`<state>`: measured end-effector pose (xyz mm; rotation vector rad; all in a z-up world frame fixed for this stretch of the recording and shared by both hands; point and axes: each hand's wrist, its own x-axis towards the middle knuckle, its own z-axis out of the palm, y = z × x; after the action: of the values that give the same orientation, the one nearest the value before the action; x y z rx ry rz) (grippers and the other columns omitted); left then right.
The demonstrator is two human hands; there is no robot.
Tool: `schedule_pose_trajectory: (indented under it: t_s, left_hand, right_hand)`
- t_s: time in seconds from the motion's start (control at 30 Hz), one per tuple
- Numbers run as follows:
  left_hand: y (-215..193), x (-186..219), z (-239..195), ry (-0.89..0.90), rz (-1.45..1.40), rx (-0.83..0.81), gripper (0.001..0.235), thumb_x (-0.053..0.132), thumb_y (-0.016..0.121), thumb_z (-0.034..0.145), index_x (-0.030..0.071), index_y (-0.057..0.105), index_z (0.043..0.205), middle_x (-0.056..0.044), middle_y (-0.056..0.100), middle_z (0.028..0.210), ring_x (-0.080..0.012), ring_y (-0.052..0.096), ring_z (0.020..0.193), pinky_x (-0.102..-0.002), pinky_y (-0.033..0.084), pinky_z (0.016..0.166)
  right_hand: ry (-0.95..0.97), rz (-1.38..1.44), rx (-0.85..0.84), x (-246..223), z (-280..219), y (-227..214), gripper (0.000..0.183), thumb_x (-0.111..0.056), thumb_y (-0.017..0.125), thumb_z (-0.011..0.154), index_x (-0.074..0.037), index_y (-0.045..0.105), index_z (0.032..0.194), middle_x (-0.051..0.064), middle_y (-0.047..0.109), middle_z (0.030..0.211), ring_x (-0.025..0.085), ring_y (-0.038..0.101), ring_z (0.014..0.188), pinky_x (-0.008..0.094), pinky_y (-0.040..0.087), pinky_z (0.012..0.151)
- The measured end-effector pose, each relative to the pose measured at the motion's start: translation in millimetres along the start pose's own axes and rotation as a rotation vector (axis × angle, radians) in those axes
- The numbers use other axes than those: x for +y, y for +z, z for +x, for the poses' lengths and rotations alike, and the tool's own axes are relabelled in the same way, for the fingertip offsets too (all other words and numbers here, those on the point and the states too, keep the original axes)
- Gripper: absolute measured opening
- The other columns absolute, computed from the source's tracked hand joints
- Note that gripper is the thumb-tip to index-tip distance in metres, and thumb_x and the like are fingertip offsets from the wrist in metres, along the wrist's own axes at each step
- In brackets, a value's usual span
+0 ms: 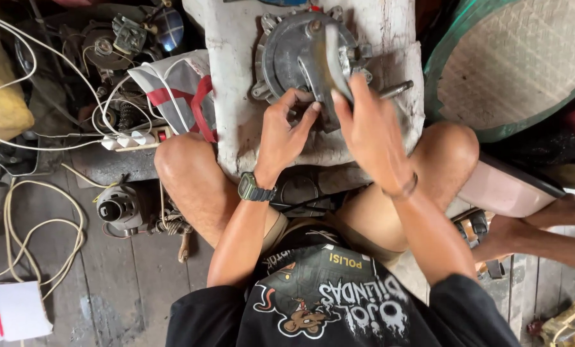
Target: Cleaning a motorcycle engine casing using a wire brush to remove dirt and oxidation.
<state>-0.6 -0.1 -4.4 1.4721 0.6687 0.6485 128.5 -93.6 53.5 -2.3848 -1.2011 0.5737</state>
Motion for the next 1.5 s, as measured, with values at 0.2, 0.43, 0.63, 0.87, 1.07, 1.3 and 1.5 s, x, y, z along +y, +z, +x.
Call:
schedule_pose_trajectory:
  t_s: [0.2, 0.43, 0.63, 0.87, 1.07, 1.3, 1.5]
  left_hand:
    - [1, -6, -2, -0.004, -0.006, 0.024, 0.013, 0.015, 0.066, 0.1, 0.004, 0.071, 0.098, -0.013, 0.07, 0.076, -0.0158, 0.064, 0.075, -0.033, 0.053, 0.065]
    - [1, -2, -2, -0.027, 0.006, 0.014, 0.013, 0.017, 0.066, 0.099, 0.005, 0.071, 0.098, -0.01, 0.069, 0.077, -0.0147, 0.059, 0.074, -0.03, 0.047, 0.067]
    - [1, 1, 0, 0.009, -0.012, 0.023, 0.014, 0.016, 0.065, 0.1, 0.004, 0.069, 0.095, -0.013, 0.067, 0.073, -0.0158, 0.062, 0.074, -0.032, 0.051, 0.065]
    - [0, -8, -1, -0.001, -0.007, 0.013, 0.01, 0.015, 0.067, 0.098, 0.005, 0.071, 0.099, -0.012, 0.07, 0.078, -0.0137, 0.061, 0.075, -0.03, 0.051, 0.063]
    - [0, -13, 0, 0.002, -0.022, 0.0, 0.011, 0.014, 0.066, 0.098, 0.004, 0.07, 0.101, -0.011, 0.069, 0.08, -0.0121, 0.059, 0.076, -0.028, 0.053, 0.062]
    - [-2, -19, -1, 0.025, 0.004, -0.01, 0.021, 0.016, 0.056, 0.107, 0.001, 0.069, 0.113, -0.018, 0.072, 0.092, -0.016, 0.058, 0.071, -0.034, 0.049, 0.064]
    - [5, -18, -3, 0.04, 0.027, 0.016, 0.026, 0.022, 0.052, 0.11, 0.003, 0.069, 0.112, -0.016, 0.07, 0.087, -0.0188, 0.062, 0.077, -0.035, 0.05, 0.068]
  right_hand:
    - [-0.092, 0.038, 0.049, -10, 19, -5, 0.02, -0.027, 0.049, 0.113, -0.009, 0.046, 0.105, 0.014, 0.05, 0.068, 0.032, 0.054, 0.054, 0.044, 0.039, 0.05]
    - [0.136, -0.024, -0.062, 12, -40, 1, 0.027, -0.041, 0.049, 0.109, -0.014, 0.049, 0.109, 0.017, 0.057, 0.065, 0.041, 0.062, 0.06, 0.05, 0.043, 0.056]
    - [-0.189, 0.039, 0.107, -9, 29, -5, 0.017, -0.024, 0.054, 0.113, -0.008, 0.051, 0.108, 0.017, 0.054, 0.062, 0.038, 0.062, 0.057, 0.039, 0.045, 0.051]
    - [-0.066, 0.041, 0.03, 17, -23, 3, 0.026, -0.035, 0.053, 0.112, -0.009, 0.05, 0.106, 0.022, 0.053, 0.062, 0.045, 0.061, 0.064, 0.048, 0.041, 0.054]
    - [0.01, -0.061, 0.055, 29, -26, 8, 0.034, -0.047, 0.051, 0.11, -0.014, 0.057, 0.109, 0.022, 0.064, 0.068, 0.047, 0.069, 0.076, 0.055, 0.05, 0.064]
    - [-0.181, 0.256, 0.228, 63, 9, -14, 0.017, -0.017, 0.059, 0.115, -0.003, 0.057, 0.106, 0.017, 0.056, 0.069, 0.029, 0.06, 0.064, 0.038, 0.05, 0.051]
    - [-0.104, 0.394, 0.235, 72, -19, -17, 0.019, -0.013, 0.05, 0.117, -0.002, 0.053, 0.102, 0.01, 0.049, 0.066, 0.018, 0.059, 0.054, 0.031, 0.051, 0.047]
